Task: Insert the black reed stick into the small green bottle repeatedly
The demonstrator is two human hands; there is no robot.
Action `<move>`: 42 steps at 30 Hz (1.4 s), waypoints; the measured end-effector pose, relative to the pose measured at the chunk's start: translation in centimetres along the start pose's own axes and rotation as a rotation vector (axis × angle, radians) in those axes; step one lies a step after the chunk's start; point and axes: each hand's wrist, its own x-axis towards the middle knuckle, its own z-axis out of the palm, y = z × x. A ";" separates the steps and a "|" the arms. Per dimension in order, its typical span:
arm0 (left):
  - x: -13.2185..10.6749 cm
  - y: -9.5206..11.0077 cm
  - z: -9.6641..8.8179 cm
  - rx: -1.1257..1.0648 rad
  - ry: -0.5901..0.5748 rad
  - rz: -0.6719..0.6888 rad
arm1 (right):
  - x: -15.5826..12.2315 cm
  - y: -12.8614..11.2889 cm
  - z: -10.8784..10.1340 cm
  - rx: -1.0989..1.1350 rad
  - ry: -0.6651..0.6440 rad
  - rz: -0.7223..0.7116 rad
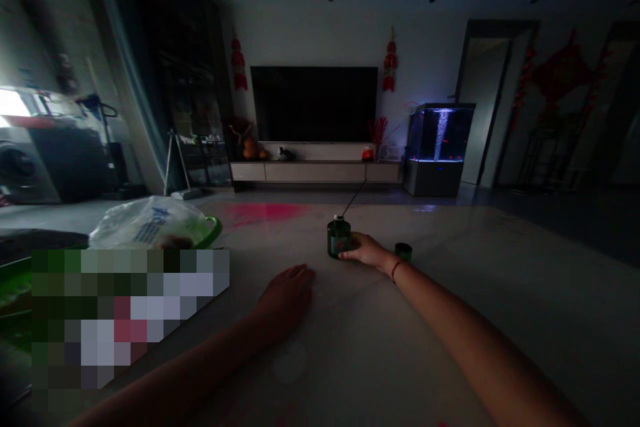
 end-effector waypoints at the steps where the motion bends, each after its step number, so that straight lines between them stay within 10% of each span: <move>1: 0.0 0.0 -0.1 -0.002 -0.004 -0.002 | 0.0 0.0 0.0 0.003 0.003 0.002; 15: 0.0 -0.1 0.2 -0.001 0.007 -0.002 | 0.7 1.5 1.1 -0.067 0.219 -0.029; 42: 0.0 0.0 -0.1 -0.009 -0.007 -0.002 | 0.9 2.3 0.9 -0.119 0.178 -0.046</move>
